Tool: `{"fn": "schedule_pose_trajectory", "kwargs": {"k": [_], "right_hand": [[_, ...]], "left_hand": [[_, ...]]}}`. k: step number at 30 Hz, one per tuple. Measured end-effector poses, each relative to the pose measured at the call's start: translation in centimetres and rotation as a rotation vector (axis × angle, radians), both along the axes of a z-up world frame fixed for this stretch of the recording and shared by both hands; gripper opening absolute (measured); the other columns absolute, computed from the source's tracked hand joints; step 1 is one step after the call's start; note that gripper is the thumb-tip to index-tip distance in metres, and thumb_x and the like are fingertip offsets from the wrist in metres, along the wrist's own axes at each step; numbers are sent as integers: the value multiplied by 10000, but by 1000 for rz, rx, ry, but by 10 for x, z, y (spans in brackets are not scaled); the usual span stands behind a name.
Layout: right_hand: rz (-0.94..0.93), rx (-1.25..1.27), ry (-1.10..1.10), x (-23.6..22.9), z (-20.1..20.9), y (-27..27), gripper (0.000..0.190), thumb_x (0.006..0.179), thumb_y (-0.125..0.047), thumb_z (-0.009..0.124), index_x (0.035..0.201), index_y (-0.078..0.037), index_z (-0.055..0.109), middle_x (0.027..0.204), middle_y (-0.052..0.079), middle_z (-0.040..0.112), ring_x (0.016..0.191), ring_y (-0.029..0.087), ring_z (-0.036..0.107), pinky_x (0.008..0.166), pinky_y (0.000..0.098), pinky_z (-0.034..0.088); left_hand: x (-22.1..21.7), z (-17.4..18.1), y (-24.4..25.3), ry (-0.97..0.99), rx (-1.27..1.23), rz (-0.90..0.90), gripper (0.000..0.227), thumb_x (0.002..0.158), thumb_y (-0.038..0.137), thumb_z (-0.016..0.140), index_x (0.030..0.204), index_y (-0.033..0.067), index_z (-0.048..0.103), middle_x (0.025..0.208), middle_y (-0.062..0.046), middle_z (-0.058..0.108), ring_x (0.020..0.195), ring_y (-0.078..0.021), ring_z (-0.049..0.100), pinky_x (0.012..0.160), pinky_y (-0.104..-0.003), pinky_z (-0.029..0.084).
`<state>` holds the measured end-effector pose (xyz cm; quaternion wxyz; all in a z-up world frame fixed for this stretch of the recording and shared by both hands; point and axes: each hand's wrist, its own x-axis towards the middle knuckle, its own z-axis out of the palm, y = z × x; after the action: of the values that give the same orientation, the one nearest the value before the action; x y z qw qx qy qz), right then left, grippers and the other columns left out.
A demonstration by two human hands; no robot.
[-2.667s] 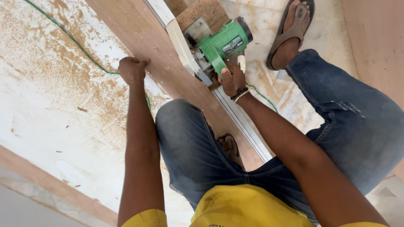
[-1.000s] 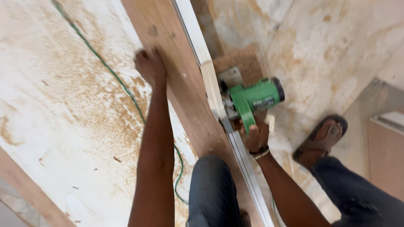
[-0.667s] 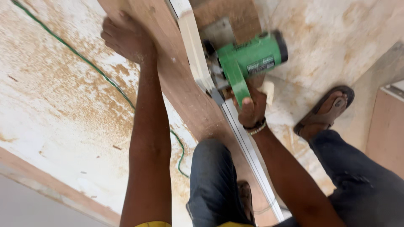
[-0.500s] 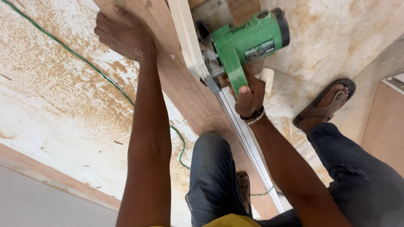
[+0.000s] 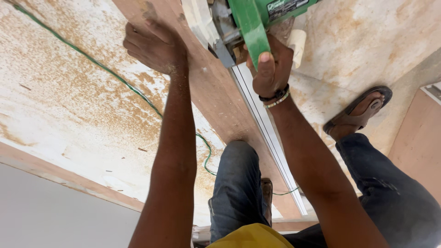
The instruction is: The person uses a handheld electric router to cut a groove along the edge of a wooden panel. They adjust the router's guide and continue routing along the panel's length.
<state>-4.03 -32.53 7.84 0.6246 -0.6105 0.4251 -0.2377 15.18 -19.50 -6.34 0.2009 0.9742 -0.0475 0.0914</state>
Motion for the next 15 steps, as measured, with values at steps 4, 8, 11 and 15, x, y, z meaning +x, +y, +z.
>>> {"fn": "schedule_pose_trajectory", "kwargs": {"k": [4,8,11,15], "right_hand": [[-8,-3,-21,23,-4,-15,860,1020,-771,423,1024,45,694,667,53,603,610,151,612,538,287,464],[-7,-35,-48,45,-9,-28,864,1016,-771,418,1028,42,709,729,69,633,566,139,624,512,275,462],[-32,-42,-112,64,-14,-39,857,1015,-755,445,1053,63,696,859,112,688,613,156,624,491,284,476],[-30,-51,-129,87,-23,-57,855,1011,-758,444,1065,58,691,871,109,703,573,148,631,485,293,493]], "left_hand": [[2,4,-6,-5,23,22,772,1051,649,246,1275,-17,566,1141,-166,578,1054,-271,595,876,-453,552],[-3,14,-10,-11,33,18,742,1063,623,263,1261,-16,582,1128,-164,576,1053,-288,596,862,-465,534],[-1,22,-13,4,41,4,717,1066,603,285,1260,-23,579,1122,-163,574,1050,-291,592,860,-471,531],[-2,32,-17,28,45,-1,670,1073,562,328,1280,-27,570,1133,-168,571,1074,-306,587,869,-480,525]]}}
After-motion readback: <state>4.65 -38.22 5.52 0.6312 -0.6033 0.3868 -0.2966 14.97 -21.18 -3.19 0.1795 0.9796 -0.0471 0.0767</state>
